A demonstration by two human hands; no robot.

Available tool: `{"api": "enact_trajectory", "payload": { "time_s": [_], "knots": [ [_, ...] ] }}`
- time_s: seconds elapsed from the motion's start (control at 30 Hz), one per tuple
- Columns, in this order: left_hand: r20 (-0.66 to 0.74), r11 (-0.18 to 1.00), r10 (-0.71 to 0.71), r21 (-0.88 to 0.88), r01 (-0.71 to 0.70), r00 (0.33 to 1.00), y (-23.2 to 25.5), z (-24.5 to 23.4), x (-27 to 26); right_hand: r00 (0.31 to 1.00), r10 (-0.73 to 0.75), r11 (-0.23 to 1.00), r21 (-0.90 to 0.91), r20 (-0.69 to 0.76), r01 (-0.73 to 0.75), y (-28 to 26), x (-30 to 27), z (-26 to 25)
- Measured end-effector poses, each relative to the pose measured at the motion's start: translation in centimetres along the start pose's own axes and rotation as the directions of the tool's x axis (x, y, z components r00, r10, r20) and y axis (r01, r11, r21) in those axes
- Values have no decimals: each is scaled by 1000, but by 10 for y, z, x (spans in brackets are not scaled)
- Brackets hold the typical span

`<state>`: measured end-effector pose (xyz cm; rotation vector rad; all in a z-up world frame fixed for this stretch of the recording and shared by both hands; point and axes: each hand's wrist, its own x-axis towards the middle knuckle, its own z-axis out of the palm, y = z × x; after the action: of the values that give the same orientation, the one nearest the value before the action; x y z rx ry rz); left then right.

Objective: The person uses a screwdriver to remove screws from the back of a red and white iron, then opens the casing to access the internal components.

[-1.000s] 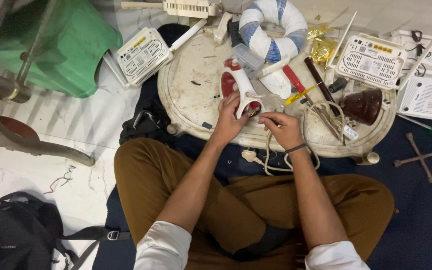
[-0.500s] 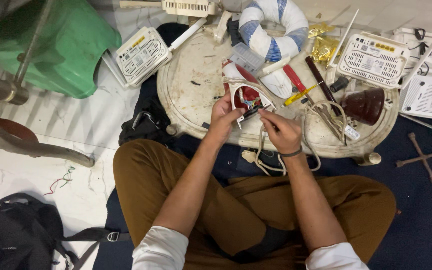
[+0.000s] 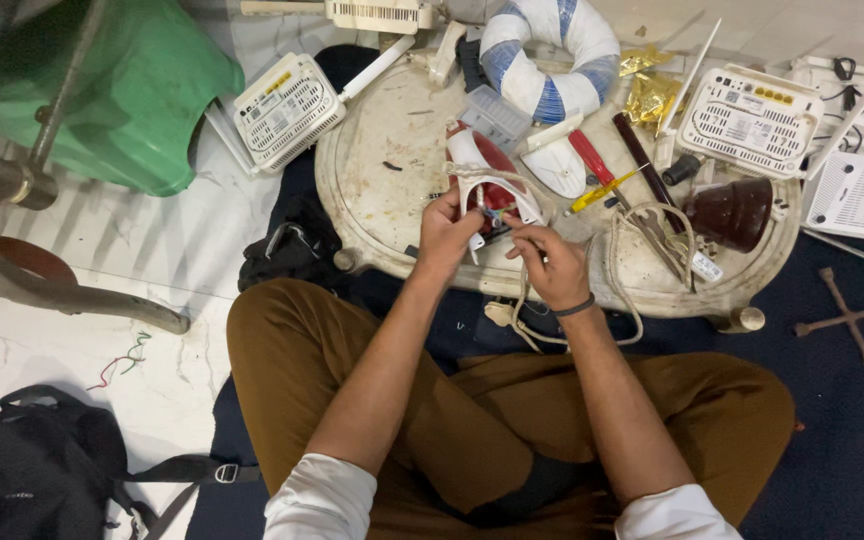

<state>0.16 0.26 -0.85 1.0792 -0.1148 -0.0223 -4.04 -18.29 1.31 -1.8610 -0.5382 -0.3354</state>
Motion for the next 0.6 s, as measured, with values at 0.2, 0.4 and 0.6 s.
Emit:
{"api": "enact_trajectory", "payload": {
  "time_s": [0.2, 0.4, 0.6],
  "knots": [
    [-45, 1000, -11, 15, 11, 999, -1, -6, 3, 999, -51, 997, -54, 17, 51, -6, 0, 4],
    [-5, 997, 0, 72, 0, 1000, -2, 3, 1, 989, -27, 992, -127, -147, 8, -11, -1, 8],
    [42, 995, 11, 99, -16, 999, -3, 5, 4, 982, 15, 978, -201, -186, -53, -10, -3, 15]
  ]
}}
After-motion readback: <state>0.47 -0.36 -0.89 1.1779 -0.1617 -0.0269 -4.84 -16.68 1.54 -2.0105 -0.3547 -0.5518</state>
